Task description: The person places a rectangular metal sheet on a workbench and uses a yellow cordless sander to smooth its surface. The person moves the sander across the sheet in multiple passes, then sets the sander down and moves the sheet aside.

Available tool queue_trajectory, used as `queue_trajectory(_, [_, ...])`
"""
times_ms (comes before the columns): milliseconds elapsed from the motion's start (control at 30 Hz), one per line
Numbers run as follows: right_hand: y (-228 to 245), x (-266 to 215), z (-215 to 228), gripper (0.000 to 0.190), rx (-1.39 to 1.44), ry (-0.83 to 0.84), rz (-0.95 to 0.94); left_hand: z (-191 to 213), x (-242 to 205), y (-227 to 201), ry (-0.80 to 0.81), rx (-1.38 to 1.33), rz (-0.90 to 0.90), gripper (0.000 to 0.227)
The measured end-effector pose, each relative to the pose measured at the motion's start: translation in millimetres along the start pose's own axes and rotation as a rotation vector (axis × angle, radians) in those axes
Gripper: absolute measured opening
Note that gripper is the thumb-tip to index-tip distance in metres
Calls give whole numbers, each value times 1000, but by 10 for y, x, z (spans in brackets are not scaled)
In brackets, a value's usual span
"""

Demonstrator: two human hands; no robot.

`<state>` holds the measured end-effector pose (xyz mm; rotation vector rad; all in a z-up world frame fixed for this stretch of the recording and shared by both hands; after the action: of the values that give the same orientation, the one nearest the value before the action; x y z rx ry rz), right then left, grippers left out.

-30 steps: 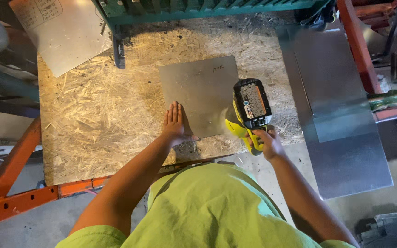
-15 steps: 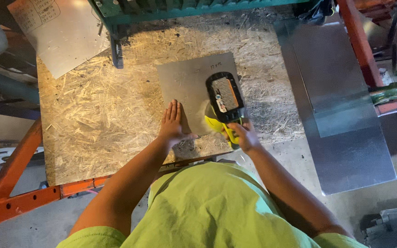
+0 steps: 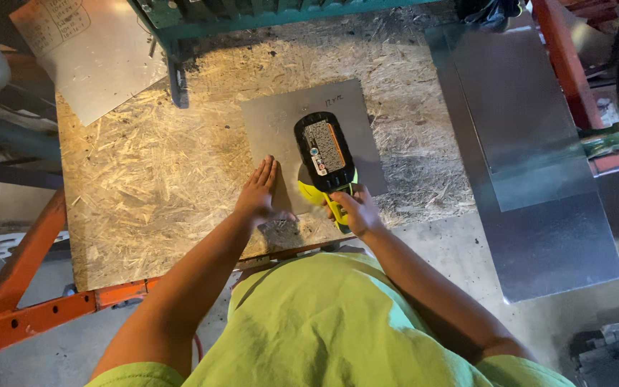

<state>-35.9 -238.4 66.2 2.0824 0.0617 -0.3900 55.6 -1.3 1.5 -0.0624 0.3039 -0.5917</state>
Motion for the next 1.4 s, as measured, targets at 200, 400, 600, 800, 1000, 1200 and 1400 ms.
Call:
queue_trajectory(200, [568,-295,-71,20,22,-142,-2,-41,42,11,20,46,-5,164])
queue_trajectory(400, [707,-332,322,20,-102,-70,4,-175,124,72,50,-7,12,172])
queue_trajectory(600, [662,-316,852,23,-172,-55,33,-129,95,41,46,39,12,174])
queue_trajectory(800, [940,-439,747,27,-196,-44,35,-92,79,18,24,28,5,169])
queue_trajectory(1000, [990,-268,764,27,-207,-5,62,28,2,-18,-9,84,-10,162])
queue_trajectory(1200, [907,217,891,22,-118,-215,37,-49,37,4,2,68,-9,169])
queue_trajectory(1400, [985,888,745,22,-75,-146,69,-94,69,6,-9,90,-4,166])
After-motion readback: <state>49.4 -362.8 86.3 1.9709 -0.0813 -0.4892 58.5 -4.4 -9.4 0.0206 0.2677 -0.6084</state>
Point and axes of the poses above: each hand's wrist, its own x-axis towards the middle knuckle, its own z-axis out of the back of the hand, y = z × x, the point moved 6 cm from there along x, towards the middle knuckle, and after that the axes turned 10 degrees about x, right-handed, at the moved point
